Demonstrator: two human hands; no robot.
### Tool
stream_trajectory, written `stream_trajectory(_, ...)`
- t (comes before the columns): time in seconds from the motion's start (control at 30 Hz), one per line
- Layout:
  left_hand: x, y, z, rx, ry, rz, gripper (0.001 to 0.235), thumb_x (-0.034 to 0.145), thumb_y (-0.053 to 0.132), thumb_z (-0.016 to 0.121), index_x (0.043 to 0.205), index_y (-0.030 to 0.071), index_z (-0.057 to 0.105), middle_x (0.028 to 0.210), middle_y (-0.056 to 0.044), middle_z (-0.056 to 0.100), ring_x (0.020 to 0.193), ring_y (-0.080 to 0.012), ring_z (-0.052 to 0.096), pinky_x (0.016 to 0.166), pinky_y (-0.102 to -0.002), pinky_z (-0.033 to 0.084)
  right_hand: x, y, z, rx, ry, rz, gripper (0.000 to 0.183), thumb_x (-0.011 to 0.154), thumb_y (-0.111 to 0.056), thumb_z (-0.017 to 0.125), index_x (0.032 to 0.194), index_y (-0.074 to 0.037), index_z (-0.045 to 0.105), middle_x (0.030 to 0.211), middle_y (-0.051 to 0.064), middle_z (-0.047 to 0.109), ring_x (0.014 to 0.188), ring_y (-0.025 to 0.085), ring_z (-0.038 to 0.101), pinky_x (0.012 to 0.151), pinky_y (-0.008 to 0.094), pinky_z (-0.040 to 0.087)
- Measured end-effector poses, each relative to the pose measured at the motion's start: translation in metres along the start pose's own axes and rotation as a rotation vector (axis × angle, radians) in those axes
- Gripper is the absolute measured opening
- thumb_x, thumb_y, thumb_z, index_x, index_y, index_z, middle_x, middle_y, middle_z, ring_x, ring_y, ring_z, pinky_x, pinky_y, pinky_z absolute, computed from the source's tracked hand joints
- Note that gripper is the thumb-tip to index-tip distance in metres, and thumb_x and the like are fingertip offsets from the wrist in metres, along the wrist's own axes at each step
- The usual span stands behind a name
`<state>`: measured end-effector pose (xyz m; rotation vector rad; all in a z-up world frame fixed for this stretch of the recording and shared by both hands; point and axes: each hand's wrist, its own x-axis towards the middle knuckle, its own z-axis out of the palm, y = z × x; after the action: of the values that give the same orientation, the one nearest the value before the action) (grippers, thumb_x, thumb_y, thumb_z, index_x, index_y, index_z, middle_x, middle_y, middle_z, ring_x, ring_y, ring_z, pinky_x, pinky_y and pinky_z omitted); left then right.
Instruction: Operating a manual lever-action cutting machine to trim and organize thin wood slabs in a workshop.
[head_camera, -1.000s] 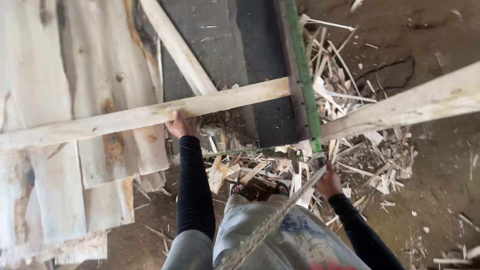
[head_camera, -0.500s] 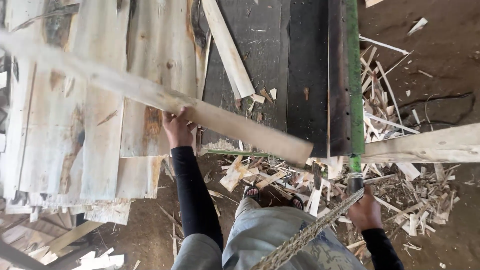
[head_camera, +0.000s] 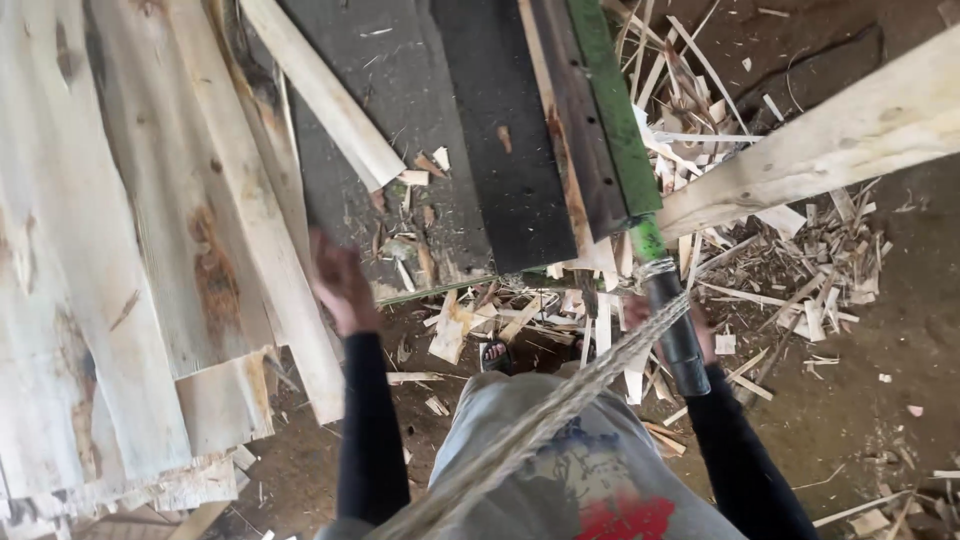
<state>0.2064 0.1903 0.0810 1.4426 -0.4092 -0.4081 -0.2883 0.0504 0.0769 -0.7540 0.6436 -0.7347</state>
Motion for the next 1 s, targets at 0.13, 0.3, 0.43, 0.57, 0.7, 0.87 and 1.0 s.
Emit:
stream_trajectory(0.13,-0.081,-0.023,0.025,0.307,-0.038,0.009,0.057,0.099,0.015,0.063,0.151,-0.002,0.048,0.141,-0.021,0.063,0.105,-0.0174,0.067,0.089,-0.035,0.061,0.036,0.042,-0.05,-0.253,0.091,-0.092,0.061,0.099,-0.042,0.067,0.141,-0.002,0.048,0.112,0.019,0.067,0.103,0.026,0.067,0.094,0.036,0.055)
stream_trajectory(0.3,-0.124,-0.001,0.032,0.415,-0.057,-0.324,0.056,0.097,0.017,0.062,0.149,0.009,0.046,0.147,-0.019,0.057,0.108,-0.0221,0.074,0.084,-0.037,0.066,0.094,0.073,-0.086,-0.71,0.176,-0.218,0.042,0.099,-0.038,0.068,0.118,-0.003,0.055,0.097,0.015,0.063,0.089,0.026,0.064,0.079,0.038,0.052)
stream_trajectory(0.43,-0.136,-0.014,0.022,0.413,-0.025,-0.293,0.053,0.101,0.018,0.059,0.152,0.009,0.045,0.143,-0.019,0.062,0.113,-0.0224,0.071,0.087,-0.038,0.065,0.125,0.082,-0.09,-1.078,0.251,-0.333,0.032,0.099,-0.035,0.068,0.1,-0.004,0.06,0.084,0.012,0.061,0.077,0.026,0.062,0.068,0.039,0.051)
stream_trajectory(0.57,-0.146,-0.037,0.021,0.252,0.009,-0.32,0.058,0.098,0.017,0.061,0.153,0.007,0.044,0.145,-0.02,0.059,0.115,-0.0232,0.071,0.089,-0.038,0.064,0.151,0.109,-0.148,-1.455,0.339,-0.47,0.032,0.099,-0.032,0.069,0.082,-0.006,0.066,0.072,0.009,0.058,0.065,0.026,0.06,0.056,0.04,0.049)
stream_trajectory(0.7,-0.155,-0.049,0.033,0.192,-0.027,-0.298,0.06,0.097,0.019,0.064,0.151,0.006,0.046,0.14,-0.018,0.063,0.109,-0.0206,0.072,0.082,-0.036,0.063,0.166,0.07,-0.119,-1.232,0.602,-0.296,0.05,0.108,-0.032,0.066,0.069,-0.003,0.059,0.049,0.003,0.041,0.043,0.021,0.043,0.043,0.038,0.035)
stream_trajectory(0.87,-0.147,-0.072,0.044,-0.06,-0.038,-0.287,0.057,0.097,0.013,0.067,0.151,0.006,0.05,0.138,-0.019,0.063,0.106,-0.0166,0.067,0.079,-0.031,0.058,0.136,-0.036,-0.051,-1.038,0.651,-0.443,0.048,0.112,-0.026,0.063,0.072,0.001,0.057,0.046,0.003,0.038,0.034,0.017,0.028,0.035,0.036,0.022)
stream_trajectory(1.0,-0.133,-0.03,0.075,-0.032,-0.044,-0.314,0.056,0.095,0.01,0.067,0.149,0.007,0.051,0.139,-0.018,0.065,0.108,-0.0205,0.068,0.084,-0.035,0.059,0.114,-0.065,-0.022,-1.123,0.529,-0.911,0.031,0.114,-0.019,0.058,0.105,0.009,0.067,0.08,0.015,0.061,0.063,0.024,0.049,0.059,0.04,0.039)
